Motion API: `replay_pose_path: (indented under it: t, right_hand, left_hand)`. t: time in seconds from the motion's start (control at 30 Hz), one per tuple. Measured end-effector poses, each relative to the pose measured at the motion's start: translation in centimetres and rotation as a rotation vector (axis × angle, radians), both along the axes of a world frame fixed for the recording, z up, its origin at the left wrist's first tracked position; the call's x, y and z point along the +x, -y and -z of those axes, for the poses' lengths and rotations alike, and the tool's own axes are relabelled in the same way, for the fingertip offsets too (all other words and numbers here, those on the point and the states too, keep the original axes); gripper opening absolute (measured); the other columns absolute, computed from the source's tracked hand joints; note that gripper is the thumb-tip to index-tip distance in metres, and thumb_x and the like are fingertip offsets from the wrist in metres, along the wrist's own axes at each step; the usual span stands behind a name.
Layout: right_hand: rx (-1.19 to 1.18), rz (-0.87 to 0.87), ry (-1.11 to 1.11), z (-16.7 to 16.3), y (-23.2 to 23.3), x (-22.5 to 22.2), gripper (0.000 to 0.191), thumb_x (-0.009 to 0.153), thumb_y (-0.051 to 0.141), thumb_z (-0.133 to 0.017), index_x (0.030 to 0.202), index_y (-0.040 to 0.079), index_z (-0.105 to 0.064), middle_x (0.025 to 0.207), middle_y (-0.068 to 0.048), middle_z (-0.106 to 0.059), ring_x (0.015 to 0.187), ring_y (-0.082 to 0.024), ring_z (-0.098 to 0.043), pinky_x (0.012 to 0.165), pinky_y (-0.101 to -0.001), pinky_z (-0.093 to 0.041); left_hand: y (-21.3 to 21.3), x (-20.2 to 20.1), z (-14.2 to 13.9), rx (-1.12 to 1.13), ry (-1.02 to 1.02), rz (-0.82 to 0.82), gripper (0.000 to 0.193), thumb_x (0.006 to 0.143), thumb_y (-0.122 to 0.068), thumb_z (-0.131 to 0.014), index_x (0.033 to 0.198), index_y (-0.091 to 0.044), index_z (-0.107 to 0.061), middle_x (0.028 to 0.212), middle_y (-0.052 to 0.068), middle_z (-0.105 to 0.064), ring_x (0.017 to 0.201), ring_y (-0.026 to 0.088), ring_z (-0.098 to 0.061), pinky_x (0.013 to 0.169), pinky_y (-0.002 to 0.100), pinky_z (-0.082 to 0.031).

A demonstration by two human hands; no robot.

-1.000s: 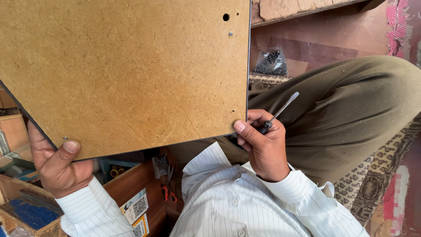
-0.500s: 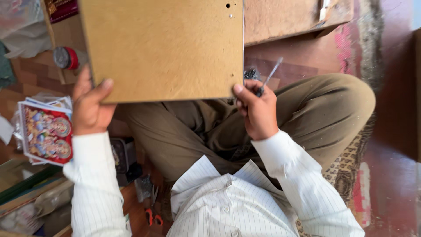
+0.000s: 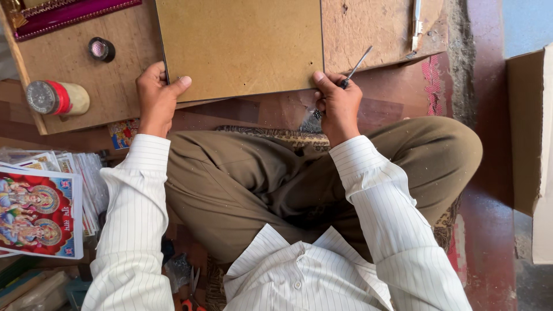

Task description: The person sits on the floor and uses a screwdriver to tighten screws into the back of a picture frame. They repeatedly insert screws, turn the screwdriver, and reposition the frame to access different screw holes.

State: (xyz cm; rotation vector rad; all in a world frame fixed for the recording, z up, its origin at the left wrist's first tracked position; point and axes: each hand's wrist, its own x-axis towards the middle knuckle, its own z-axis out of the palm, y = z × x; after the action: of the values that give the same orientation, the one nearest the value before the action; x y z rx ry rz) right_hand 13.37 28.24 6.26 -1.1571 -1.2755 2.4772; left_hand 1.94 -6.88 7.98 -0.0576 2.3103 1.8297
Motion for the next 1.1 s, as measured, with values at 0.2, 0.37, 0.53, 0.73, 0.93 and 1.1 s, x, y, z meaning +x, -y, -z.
replay_pose_path:
  t: [0.2, 0.37, 0.53, 0.73, 0.93, 1.1]
  right_hand:
    - [-0.149, 0.123, -0.005, 1.2, -0.4, 1.4, 0.028, 0.099, 0.024, -0.074, 0.105, 0.0, -0.062, 0.077, -0.004, -0.066, 0.058, -0.009, -0.051, 0.049, -0.0247, -0.039]
    - [0.047, 0.084, -0.086, -0.6, 1.0, 4.4, 0.027, 0.102, 0.018, -0.065, 0.122, 0.0, -0.063, 0.089, -0.003, -0.066, 0.067, -0.009, -0.057, 0.059, -0.0258, -0.046]
    - [0.113, -0.161, -0.166, -4.2, 1.1, 4.0, 0.03, 0.106, 0.018, -0.059, 0.133, 0.002, -0.058, 0.084, -0.005, -0.063, 0.06, -0.008, -0.052, 0.05, -0.023, -0.039]
    - [-0.003, -0.21, -0.051, -5.3, 1.7, 0.7, 0.029, 0.106, 0.013, -0.057, 0.13, 0.0, -0.05, 0.081, -0.011, -0.068, 0.049, -0.009, -0.05, 0.041, -0.0225, -0.033]
    - [0.086, -0.188, -0.057, -5.0, 2.8, -0.2, 0.039, 0.105, 0.012, -0.055, 0.143, 0.004, -0.051, 0.08, -0.009, -0.067, 0.044, -0.004, -0.042, 0.038, -0.021, -0.03]
    - [0.124, -0.165, -0.033, -5.1, 4.1, -0.9, 0.039, 0.105, 0.009, -0.056, 0.144, 0.003, -0.052, 0.082, -0.008, -0.068, 0.045, -0.004, -0.043, 0.038, -0.0209, -0.03]
  left_hand:
    - [-3.5, 0.7, -2.8, -0.669, -0.492, -0.007, 0.034, 0.091, 0.0, -0.08, 0.124, -0.001, -0.07, 0.117, 0.016, -0.07, 0.095, 0.023, -0.07, 0.086, 0.038, -0.057]
    - [-13.3, 2.1, -4.6, -0.498, -0.698, 0.37, 0.024, 0.093, 0.0, -0.077, 0.117, -0.002, -0.073, 0.116, 0.015, -0.07, 0.104, 0.032, -0.071, 0.088, 0.04, -0.059]
    - [-20.2, 1.1, -3.0, -0.295, -0.584, 0.46, 0.029, 0.088, 0.004, -0.078, 0.117, 0.001, -0.071, 0.117, 0.012, -0.067, 0.102, 0.029, -0.07, 0.089, 0.037, -0.057]
    - [-20.4, -0.1, -1.4, -0.23, -0.489, 0.464, 0.034, 0.083, 0.003, -0.079, 0.115, 0.001, -0.071, 0.122, 0.009, -0.062, 0.112, 0.027, -0.066, 0.098, 0.036, -0.054]
    - [-19.6, -0.9, -0.4, -0.204, -0.481, 0.459, 0.034, 0.083, 0.002, -0.079, 0.116, -0.001, -0.071, 0.123, 0.009, -0.062, 0.113, 0.027, -0.065, 0.099, 0.036, -0.054]
    - [-18.8, -1.4, -0.3, -0.2, -0.504, 0.458, 0.034, 0.081, 0.002, -0.08, 0.114, -0.001, -0.071, 0.121, 0.009, -0.062, 0.114, 0.028, -0.065, 0.099, 0.037, -0.054]
